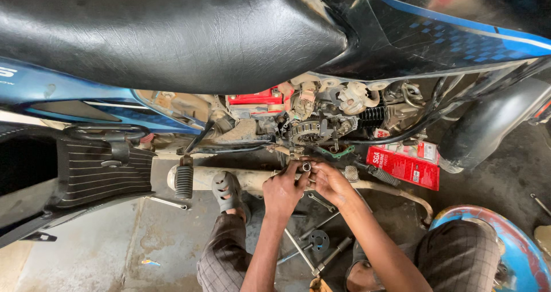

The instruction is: The person sits on a low stool and works on the exposed engine of a motorcycle. They install a clutch basket, insert bolts, and tighten them using a socket wrench. The person also handles springs and other small engine parts from a blue basin.

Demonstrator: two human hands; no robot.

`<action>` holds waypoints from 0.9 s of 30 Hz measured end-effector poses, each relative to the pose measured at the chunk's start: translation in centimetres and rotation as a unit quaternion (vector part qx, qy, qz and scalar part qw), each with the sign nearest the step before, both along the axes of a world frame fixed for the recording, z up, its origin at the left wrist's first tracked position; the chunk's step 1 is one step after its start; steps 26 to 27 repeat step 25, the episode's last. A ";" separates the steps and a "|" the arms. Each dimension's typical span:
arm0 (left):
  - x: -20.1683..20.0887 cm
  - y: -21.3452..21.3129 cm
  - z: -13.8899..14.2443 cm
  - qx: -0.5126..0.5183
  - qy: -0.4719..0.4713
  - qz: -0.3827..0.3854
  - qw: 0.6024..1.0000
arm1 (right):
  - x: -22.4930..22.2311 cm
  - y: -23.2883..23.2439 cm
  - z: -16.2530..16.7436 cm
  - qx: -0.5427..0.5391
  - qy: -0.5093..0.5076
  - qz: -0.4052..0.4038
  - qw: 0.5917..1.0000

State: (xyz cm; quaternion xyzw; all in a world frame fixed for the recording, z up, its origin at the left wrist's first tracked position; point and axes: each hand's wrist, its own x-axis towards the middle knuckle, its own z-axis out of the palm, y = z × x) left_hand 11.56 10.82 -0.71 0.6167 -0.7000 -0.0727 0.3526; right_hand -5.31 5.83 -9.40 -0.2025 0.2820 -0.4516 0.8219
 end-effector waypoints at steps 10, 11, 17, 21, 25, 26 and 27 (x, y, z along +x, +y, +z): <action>0.2 0.2 -0.1 0.036 -0.068 0.020 0.997 | -0.8 -1.0 0.3 0.077 -0.029 -0.119 0.989; 0.1 0.3 -0.2 0.031 -0.066 0.019 0.997 | -0.8 -1.4 0.0 0.097 -0.031 -0.151 0.983; -0.1 0.1 -0.5 0.043 -0.059 0.013 0.997 | 0.2 -3.4 -0.3 0.130 -0.064 -0.291 0.946; -0.3 -0.1 -0.7 0.057 -0.058 0.016 0.997 | 1.9 -3.9 0.5 0.088 -0.091 -0.292 0.948; -0.2 0.0 -0.7 0.062 -0.050 0.017 0.997 | 3.4 -4.7 1.6 0.135 -0.010 -0.319 0.938; -0.2 0.0 -0.7 0.062 -0.050 0.017 0.997 | 3.4 -4.7 1.6 0.135 -0.010 -0.319 0.938; -0.2 0.0 -0.7 0.062 -0.050 0.017 0.997 | 3.4 -4.7 1.6 0.135 -0.010 -0.319 0.938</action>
